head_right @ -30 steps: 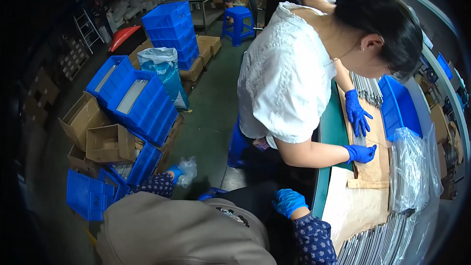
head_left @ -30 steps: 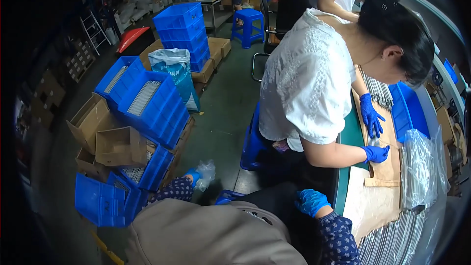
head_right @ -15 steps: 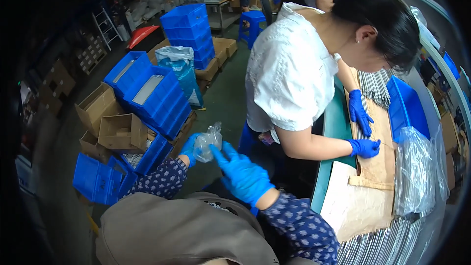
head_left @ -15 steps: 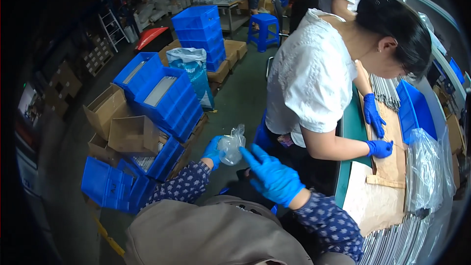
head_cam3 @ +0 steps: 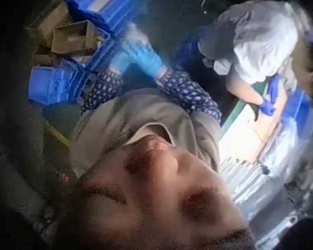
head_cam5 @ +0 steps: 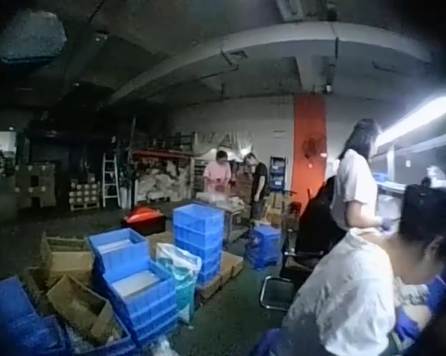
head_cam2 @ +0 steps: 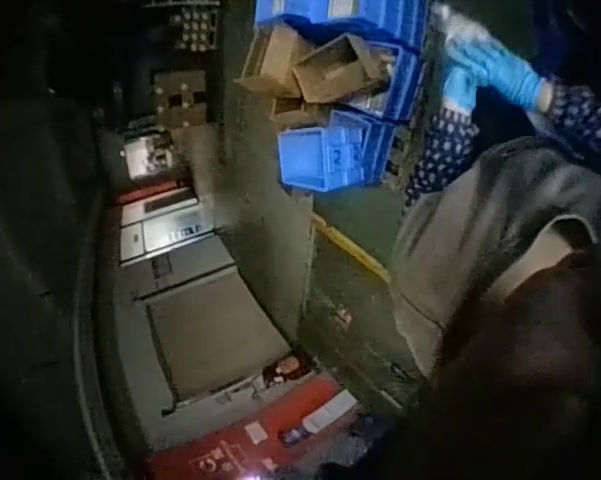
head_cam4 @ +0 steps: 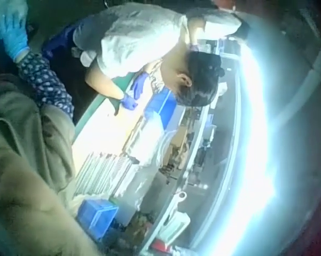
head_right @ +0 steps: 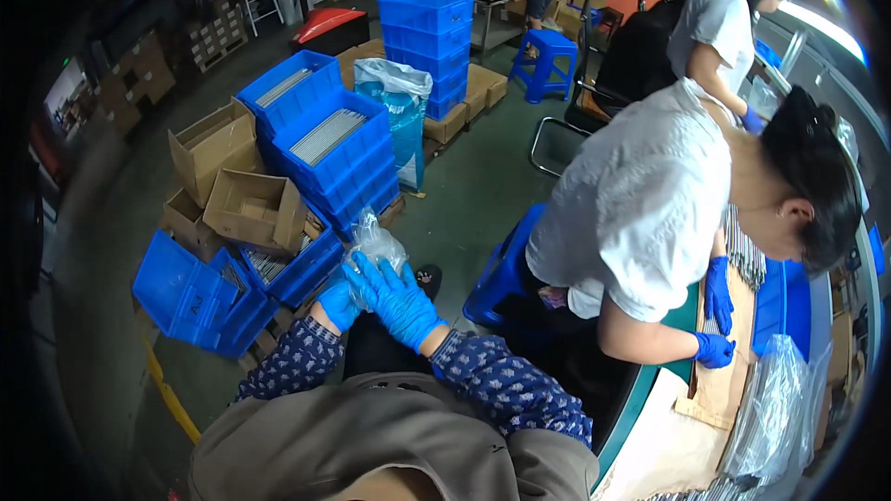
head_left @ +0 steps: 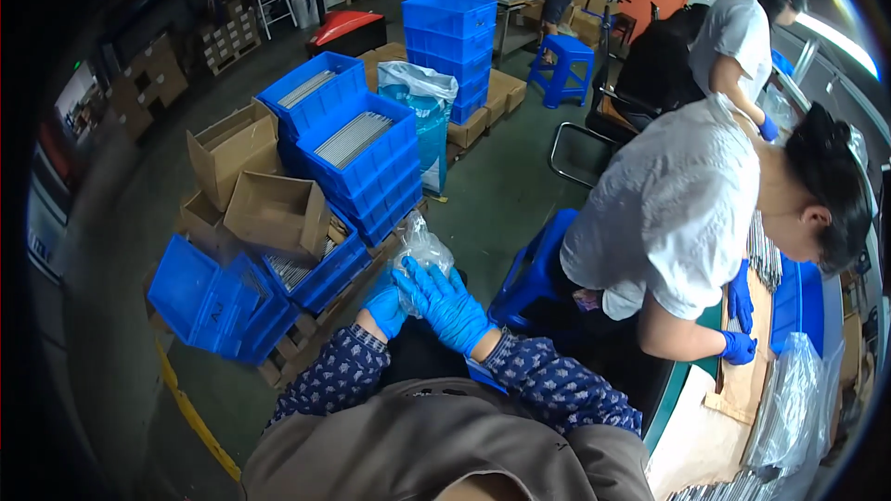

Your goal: Organizing and bundling thin metal rods at a manual workstation for inspection or packaging.

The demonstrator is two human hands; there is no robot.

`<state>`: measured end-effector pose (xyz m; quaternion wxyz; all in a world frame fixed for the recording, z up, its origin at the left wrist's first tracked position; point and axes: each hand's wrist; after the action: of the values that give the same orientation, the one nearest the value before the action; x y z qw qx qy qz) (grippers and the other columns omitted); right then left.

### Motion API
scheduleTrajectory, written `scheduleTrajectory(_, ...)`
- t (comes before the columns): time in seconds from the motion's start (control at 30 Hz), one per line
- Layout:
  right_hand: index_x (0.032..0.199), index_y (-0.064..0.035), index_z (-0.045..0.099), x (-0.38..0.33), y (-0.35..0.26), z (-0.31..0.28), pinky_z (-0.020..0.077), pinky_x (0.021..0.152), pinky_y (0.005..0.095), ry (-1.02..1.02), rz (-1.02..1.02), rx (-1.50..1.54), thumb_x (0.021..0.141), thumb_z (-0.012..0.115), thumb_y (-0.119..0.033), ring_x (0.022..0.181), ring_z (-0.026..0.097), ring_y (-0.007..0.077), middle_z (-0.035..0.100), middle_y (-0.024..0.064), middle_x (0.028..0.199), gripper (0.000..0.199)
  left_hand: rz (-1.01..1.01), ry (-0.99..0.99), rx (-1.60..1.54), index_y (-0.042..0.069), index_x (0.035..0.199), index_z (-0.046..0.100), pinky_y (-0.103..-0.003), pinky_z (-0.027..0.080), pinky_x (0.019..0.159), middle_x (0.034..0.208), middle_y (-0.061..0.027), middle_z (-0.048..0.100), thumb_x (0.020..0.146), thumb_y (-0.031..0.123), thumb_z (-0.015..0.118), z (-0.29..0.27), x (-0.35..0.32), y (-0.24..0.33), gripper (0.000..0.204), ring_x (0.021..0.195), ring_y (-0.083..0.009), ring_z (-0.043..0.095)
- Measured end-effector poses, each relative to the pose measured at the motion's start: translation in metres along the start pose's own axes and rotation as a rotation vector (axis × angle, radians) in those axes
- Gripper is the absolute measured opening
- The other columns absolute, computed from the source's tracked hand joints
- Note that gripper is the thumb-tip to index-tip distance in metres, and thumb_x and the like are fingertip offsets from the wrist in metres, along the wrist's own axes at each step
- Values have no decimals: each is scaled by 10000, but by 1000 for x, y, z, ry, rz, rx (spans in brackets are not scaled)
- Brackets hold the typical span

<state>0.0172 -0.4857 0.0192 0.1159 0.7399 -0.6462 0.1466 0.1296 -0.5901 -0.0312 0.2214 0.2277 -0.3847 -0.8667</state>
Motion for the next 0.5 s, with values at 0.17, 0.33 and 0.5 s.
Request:
scheduleTrajectory(0.17, 1307, -71, 297, 54, 57, 31, 333, 958, 366, -17, 49, 507, 738, 604, -123, 1093, 440, 299, 367, 150, 1294, 649, 6, -129, -240, 78, 1241, 381, -354, 424, 868, 1161, -94, 491, 842, 195, 482, -6, 12, 35, 429, 1024, -214, 504)
scheduleTrajectory(0.33, 1251, -53, 373, 103, 126, 72, 349, 938, 348, 10, 167, 881, 697, 683, -144, 1100, 440, 281, 433, 135, 1229, 641, 118, -7, -206, 92, 1289, 333, -389, 423, 855, 1216, -102, 459, 822, 254, 518, -51, 52, 9, 529, 996, -246, 516)
scheduleTrajectory(0.5, 1169, -43, 426, 178, 222, 108, 409, 855, 321, 221, 495, 937, 677, 682, -112, 975, 510, 222, 520, 111, 1079, 559, -237, 19, -648, 108, 1258, 380, -377, 428, 825, 1186, -74, 485, 850, 305, 460, -100, 82, -65, 459, 953, -223, 530)
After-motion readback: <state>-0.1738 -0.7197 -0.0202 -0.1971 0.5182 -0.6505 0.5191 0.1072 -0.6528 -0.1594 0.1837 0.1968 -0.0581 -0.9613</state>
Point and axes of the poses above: each hand's wrist, its own x-axis towards the middle knuckle, its own z-axis out of the palm, y = z × x
